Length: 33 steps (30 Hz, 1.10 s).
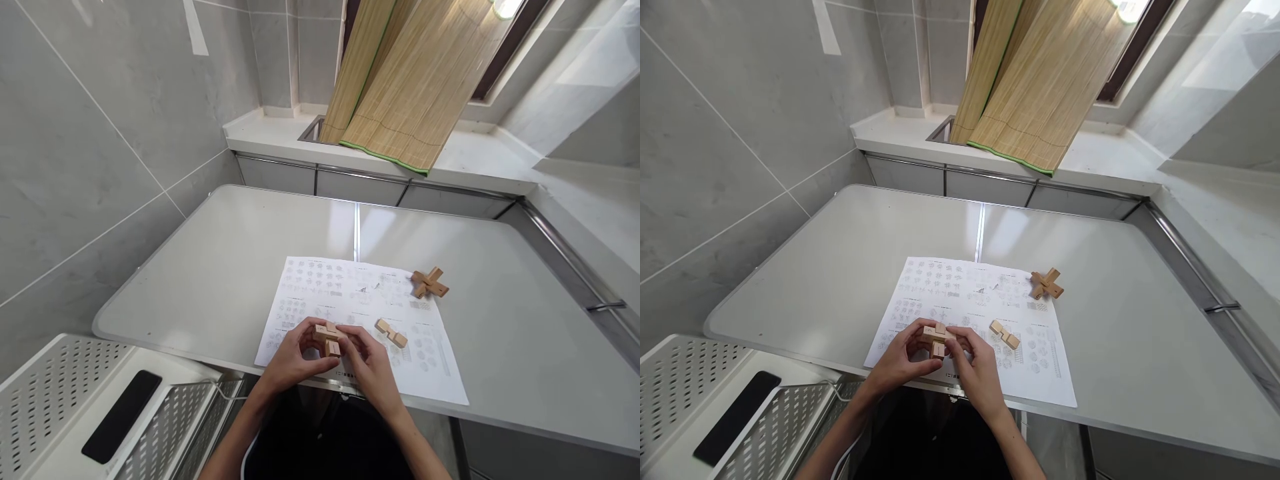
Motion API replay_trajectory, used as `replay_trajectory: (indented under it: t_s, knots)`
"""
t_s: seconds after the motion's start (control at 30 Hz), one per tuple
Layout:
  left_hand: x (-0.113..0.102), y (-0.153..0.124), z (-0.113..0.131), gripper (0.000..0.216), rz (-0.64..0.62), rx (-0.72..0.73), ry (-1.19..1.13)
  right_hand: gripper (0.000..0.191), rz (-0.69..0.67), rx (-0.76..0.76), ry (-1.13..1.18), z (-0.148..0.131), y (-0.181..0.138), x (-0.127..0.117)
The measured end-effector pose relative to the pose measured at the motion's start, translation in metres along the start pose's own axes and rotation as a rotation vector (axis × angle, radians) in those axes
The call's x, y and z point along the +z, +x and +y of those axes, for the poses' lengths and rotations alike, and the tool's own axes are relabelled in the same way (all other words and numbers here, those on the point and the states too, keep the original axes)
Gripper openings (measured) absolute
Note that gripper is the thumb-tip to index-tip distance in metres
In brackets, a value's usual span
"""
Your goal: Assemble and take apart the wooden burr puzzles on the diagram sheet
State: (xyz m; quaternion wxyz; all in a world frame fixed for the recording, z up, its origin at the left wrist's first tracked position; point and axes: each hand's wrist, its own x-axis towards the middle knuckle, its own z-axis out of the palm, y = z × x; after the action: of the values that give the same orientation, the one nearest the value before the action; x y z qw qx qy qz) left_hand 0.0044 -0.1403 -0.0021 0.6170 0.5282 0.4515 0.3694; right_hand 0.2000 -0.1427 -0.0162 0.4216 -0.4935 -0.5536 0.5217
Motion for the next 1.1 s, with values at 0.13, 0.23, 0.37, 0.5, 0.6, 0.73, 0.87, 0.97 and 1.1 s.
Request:
replay_trajectory:
  t_s: [0.13, 0.23, 0.37, 0.5, 0.6, 0.73, 0.87, 0.97, 1.1]
  knots:
    - [0.001, 0.001, 0.001, 0.053, 0.006, 0.003, 0.010, 0.033, 0.035, -0.062, -0.036, 0.003, -0.001, 0.001]
    - [0.001, 0.002, 0.003, 0.054, 0.011, 0.004, 0.018, 0.032, 0.042, -0.077, -0.053, 0.004, 0.000, 0.001]
    - [0.001, 0.002, 0.005, 0.054, 0.017, -0.004, 0.035, 0.029, 0.050, -0.080, -0.069, 0.002, 0.002, 0.001]
    - [0.004, 0.002, 0.006, 0.056, 0.029, -0.011, 0.053, 0.031, 0.007, -0.071, -0.116, -0.001, 0.005, -0.006]
    - [0.004, 0.001, 0.006, 0.056, 0.040, -0.014, 0.062, 0.032, 0.023, -0.098, -0.195, -0.004, 0.003, -0.019]
    - [0.003, 0.002, 0.004, 0.056, 0.039, -0.017, 0.057, 0.027, 0.125, -0.169, -0.418, -0.002, -0.005, -0.048]
    - [0.003, 0.002, 0.005, 0.058, 0.057, -0.032, 0.056, 0.032, 0.235, -0.189, -0.621, 0.010, -0.011, -0.078]
    - [0.005, 0.002, 0.006, 0.061, 0.079, -0.044, 0.048, 0.032, 0.279, -0.171, -0.708, 0.022, -0.013, -0.089]
    - [0.006, 0.001, 0.005, 0.068, 0.080, -0.063, 0.048, 0.030, 0.266, -0.142, -0.699, 0.027, -0.015, -0.091]
